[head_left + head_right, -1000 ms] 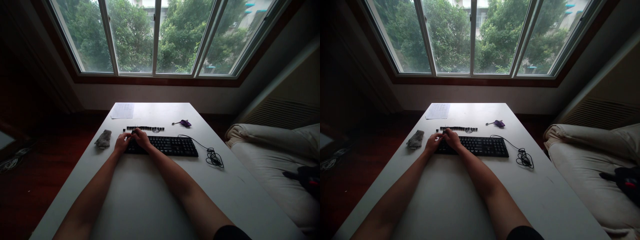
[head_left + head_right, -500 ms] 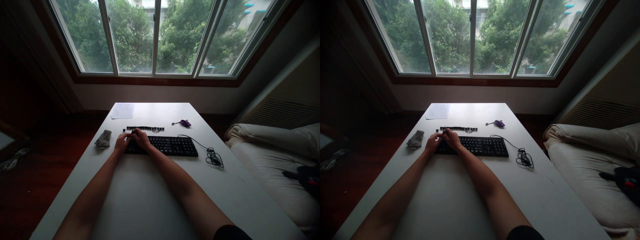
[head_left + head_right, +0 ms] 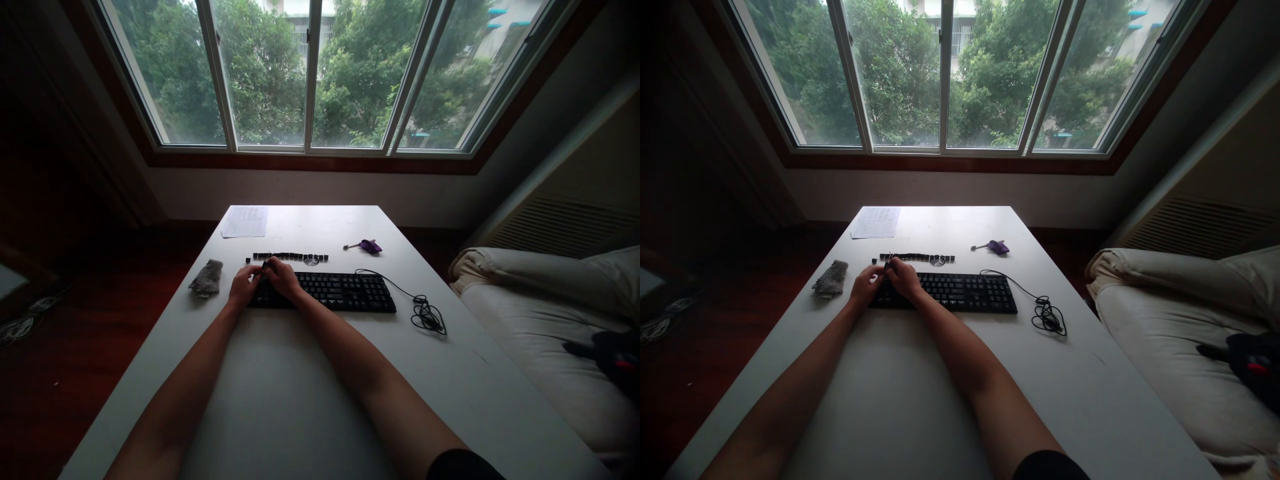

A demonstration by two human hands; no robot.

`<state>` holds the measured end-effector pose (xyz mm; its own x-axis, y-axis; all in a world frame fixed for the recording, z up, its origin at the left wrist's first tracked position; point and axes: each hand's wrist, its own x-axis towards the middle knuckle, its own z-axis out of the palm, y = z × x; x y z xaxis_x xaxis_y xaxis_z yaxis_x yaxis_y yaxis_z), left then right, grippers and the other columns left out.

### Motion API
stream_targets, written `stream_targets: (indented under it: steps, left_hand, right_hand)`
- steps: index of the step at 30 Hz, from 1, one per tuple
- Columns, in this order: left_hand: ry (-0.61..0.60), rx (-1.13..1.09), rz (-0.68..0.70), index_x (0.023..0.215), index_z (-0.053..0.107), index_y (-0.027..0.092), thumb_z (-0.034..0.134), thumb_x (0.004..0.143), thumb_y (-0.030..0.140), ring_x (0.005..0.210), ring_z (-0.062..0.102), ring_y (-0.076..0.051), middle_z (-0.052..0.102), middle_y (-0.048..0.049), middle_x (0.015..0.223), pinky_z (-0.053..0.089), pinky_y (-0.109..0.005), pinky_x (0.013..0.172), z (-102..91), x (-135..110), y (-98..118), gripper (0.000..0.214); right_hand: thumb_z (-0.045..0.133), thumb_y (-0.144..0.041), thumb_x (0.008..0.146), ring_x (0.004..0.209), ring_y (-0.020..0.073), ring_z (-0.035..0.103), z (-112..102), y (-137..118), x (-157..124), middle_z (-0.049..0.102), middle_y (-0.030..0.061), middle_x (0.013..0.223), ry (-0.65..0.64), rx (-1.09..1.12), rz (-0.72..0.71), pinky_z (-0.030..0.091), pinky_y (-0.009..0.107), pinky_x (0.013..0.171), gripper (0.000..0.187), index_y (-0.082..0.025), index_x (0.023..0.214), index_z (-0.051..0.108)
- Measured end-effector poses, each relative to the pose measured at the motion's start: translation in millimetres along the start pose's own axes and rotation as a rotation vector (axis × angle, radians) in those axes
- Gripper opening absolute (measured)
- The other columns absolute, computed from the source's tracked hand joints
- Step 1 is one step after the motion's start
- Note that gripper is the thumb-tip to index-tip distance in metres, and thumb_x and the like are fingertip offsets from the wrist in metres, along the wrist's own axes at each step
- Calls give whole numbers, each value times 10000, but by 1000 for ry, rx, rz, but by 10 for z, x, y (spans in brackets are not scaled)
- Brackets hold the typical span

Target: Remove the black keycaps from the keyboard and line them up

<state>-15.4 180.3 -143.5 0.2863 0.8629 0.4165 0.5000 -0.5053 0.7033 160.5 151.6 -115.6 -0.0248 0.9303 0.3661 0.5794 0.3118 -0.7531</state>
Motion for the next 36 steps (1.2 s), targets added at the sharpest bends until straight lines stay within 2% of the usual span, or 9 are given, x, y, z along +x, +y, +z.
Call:
stream_targets:
  steps: [12, 36]
  left_hand:
    - [11, -2, 49, 1075, 685, 249, 557, 858, 217, 1041, 619, -233, 687, -48, 1097, 551, -383, 856, 12, 10, -80, 255]
    - [-8, -3, 51, 1067, 683, 251, 545, 868, 215, 1059, 605, -240, 678, -51, 1114, 559, -384, 844, 10, 13, -123, 245]
  right_hand:
    - [533, -322, 906, 731, 177, 600, 65, 63, 2, 672, -12, 802, 22, 31, -59, 411, 247, 691, 96, -250, 927, 593]
    - [550, -344, 906, 707, 171, 575, 64, 61, 7, 645, -7, 778, 4, -5, -62, 398, 252, 680, 121, -244, 944, 608]
